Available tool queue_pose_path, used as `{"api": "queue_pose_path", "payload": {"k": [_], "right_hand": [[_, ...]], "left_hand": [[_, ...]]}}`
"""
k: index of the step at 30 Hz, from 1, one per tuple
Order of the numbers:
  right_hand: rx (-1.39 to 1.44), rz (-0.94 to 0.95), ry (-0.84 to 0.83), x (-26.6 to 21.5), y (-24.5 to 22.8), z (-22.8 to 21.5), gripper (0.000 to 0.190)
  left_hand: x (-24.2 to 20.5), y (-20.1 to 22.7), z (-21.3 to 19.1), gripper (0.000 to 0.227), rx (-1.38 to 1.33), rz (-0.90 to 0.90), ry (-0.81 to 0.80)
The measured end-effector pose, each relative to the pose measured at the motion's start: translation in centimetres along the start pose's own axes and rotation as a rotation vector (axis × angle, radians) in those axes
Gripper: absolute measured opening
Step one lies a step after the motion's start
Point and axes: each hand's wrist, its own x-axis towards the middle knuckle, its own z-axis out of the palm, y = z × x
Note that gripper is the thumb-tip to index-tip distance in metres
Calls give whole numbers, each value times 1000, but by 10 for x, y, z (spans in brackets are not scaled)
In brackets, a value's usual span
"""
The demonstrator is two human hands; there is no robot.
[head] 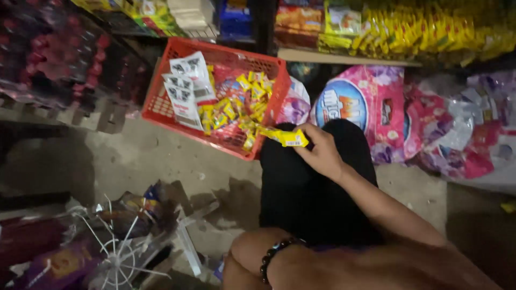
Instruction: Stocking and organizing small snack packets on lower retail shelves.
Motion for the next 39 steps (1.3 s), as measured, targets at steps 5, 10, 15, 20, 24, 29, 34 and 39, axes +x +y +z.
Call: {"api": "queue_pose_path", "payload": {"k": [5, 10, 15, 20, 24, 29, 34, 39], "right_hand": [[59, -186, -13, -22, -12, -4, 34], [61, -236, 46, -24, -19, -11, 38], [55, -125, 15, -18, -50, -44, 29], [-78, -422, 96, -18, -80, -93, 37], [-56, -455, 122, -26, -85, -117, 36], [-4, -351, 260, -43, -67, -153, 37], [-120, -202, 401, -54, -22, -185, 34], [-280, -24, 337, -60, 33, -203, 33]], "left_hand": [[7, 5, 1, 41, 0, 100, -139], [20, 27, -12, 48, -6, 174, -278], [30, 24, -33, 55, -3, 258, -386], [46, -50, -48, 84, 145, -48, -363], [15, -143, -18, 70, 315, -70, -328], [5, -182, -16, 50, 526, -205, -88], [18, -162, -27, 38, 377, -104, -64], [44, -109, -34, 25, 250, -344, -285]]}}
